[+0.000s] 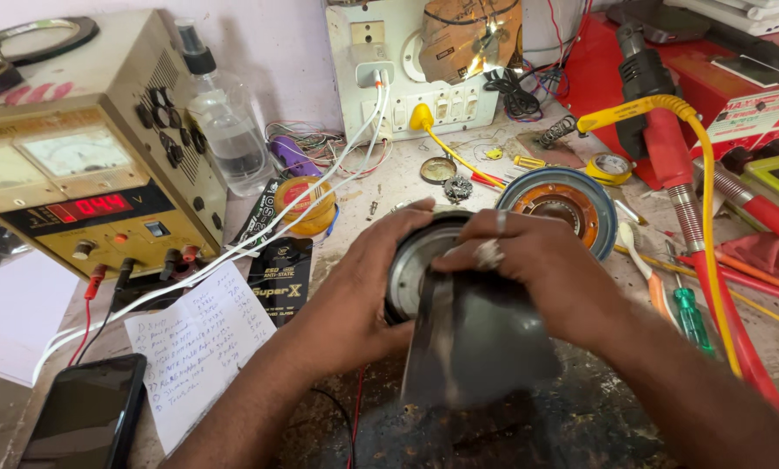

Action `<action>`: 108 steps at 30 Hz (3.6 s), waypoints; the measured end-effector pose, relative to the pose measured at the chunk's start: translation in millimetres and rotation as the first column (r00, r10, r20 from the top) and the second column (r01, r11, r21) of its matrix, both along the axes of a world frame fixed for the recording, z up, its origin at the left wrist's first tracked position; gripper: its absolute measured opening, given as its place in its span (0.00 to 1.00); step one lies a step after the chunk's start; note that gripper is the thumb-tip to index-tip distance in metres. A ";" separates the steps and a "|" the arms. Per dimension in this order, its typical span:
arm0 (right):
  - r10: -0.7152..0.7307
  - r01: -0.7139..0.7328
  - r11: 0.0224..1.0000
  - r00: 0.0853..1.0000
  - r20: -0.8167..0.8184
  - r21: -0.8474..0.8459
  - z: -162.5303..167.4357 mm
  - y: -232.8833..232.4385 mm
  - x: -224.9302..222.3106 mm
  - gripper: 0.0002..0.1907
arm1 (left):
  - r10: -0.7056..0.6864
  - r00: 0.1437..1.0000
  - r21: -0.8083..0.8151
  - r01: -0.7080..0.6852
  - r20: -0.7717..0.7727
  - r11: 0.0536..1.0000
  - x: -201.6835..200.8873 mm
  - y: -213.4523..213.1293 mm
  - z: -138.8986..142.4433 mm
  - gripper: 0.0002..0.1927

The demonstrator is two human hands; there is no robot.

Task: The person holds a round speaker driver on a cluttered workbench and repeatedly rubs its metal back plate with a black foam pad, rotating the speaker to work over the surface. They continue the rubbing motion throughout the clip, occasionally repositioning the speaker and the pad.

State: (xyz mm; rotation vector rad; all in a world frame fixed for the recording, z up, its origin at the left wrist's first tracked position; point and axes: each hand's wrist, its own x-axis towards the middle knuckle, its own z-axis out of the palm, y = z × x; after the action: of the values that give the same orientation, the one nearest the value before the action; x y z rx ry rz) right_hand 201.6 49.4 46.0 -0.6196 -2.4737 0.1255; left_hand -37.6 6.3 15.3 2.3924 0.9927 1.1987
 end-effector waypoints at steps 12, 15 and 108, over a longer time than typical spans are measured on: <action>-0.386 0.338 0.916 0.891 -0.241 -0.216 -16.5 -9.4 6.2 0.09 | -0.116 0.992 0.010 0.116 0.043 0.993 -11.9 -1.8 -2.0 0.45; -0.426 0.418 0.904 0.864 -0.268 -0.091 -26.8 -14.6 3.3 0.11 | -0.080 0.994 -0.062 0.084 0.072 0.995 -13.1 -0.5 -1.9 0.42; -0.324 0.301 0.946 0.885 -0.336 -0.119 -40.6 -10.6 35.1 0.17 | -0.204 0.974 0.019 0.204 0.100 0.979 14.9 13.4 7.9 0.27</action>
State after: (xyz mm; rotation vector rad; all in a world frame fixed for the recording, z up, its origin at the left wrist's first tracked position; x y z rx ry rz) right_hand 236.7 38.8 5.4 -0.9293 -2.0032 0.1724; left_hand -22.7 19.7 23.1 2.3467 0.6926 1.2364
